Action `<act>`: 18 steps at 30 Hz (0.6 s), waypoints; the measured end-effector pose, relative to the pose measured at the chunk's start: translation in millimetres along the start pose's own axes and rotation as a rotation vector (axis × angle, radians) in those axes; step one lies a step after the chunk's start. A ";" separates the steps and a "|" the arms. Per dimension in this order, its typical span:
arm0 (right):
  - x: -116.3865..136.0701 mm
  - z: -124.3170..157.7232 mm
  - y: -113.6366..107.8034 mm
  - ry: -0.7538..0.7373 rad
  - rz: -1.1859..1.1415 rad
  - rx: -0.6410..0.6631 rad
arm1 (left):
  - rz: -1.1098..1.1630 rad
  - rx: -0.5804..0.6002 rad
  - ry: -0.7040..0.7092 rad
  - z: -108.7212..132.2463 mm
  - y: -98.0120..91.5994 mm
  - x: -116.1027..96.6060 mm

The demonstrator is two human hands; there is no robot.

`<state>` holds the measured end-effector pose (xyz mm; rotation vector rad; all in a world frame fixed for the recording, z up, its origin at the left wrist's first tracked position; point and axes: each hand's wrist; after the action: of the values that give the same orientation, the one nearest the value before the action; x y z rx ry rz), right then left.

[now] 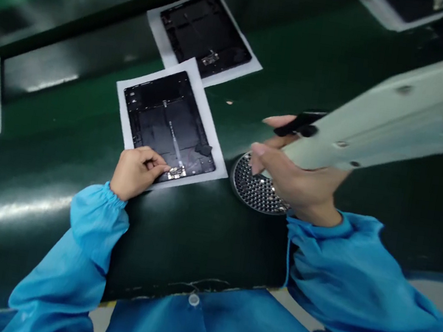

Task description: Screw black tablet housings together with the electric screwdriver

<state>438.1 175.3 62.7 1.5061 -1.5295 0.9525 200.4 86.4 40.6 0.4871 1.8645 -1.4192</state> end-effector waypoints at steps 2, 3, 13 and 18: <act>7.6 1.1 5.8 -0.027 -0.070 -0.023 | -0.003 0.008 -0.011 -2.2 2.1 0.0; 12.6 2.8 11.9 -0.037 -0.109 -0.029 | -0.004 0.013 -0.018 -3.3 2.9 -0.1; 9.1 36.2 103.8 0.098 -0.143 0.270 | -0.023 0.023 0.046 -3.2 9.7 -5.7; -2.0 37.6 104.2 0.105 -0.139 0.282 | -0.024 0.040 0.033 -4.1 10.5 -8.8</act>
<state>333.1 144.1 45.8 1.7043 -1.2378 1.1823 212.0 94.7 40.6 0.5129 1.8770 -1.4746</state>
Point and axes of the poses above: each hand's wrist, its own z-axis away from the middle knuckle, its own y-axis out of the palm, x = y × z, and after that the axes turned 13 degrees about -x, right-handed
